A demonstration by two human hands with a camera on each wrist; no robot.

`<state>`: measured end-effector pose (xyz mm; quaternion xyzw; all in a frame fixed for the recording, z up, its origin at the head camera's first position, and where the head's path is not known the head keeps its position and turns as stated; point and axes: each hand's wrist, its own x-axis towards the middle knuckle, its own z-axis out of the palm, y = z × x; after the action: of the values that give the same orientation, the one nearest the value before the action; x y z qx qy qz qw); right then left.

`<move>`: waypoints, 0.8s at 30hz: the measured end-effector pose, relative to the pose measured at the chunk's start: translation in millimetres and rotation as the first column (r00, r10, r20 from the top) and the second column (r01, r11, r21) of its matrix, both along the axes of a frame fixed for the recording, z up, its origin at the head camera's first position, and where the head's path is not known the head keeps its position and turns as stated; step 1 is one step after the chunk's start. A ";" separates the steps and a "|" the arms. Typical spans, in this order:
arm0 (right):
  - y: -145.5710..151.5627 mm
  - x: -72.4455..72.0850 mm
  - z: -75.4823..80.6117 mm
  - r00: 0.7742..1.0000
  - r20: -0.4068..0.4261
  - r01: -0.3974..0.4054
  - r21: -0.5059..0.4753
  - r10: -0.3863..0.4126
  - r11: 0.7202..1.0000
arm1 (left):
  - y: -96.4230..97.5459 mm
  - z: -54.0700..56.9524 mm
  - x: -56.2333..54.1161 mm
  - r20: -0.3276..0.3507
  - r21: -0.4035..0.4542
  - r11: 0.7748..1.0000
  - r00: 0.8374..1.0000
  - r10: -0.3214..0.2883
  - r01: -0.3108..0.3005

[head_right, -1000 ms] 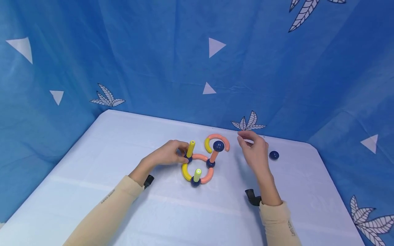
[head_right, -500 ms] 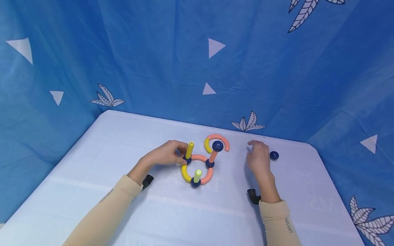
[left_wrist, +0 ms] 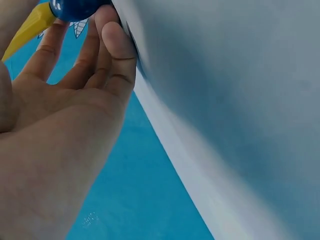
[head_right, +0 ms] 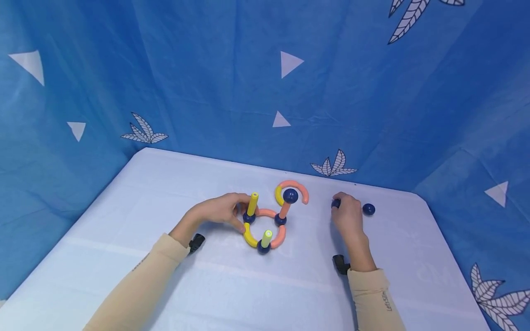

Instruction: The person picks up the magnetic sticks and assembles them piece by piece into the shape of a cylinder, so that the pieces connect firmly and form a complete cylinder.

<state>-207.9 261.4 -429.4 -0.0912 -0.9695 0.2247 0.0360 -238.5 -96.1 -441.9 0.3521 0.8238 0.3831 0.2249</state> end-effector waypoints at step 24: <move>-40.8 18.7 30.6 0.949 -0.290 -0.162 -0.114 0.123 0.980 | -7.1 3.9 3.6 0.014 -0.059 0.991 0.992 0.124 -0.123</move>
<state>-189.2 220.6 -398.8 0.0100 -0.9408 0.3032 0.1510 -234.8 -103.3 -437.9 0.2901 0.8528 0.3754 0.2182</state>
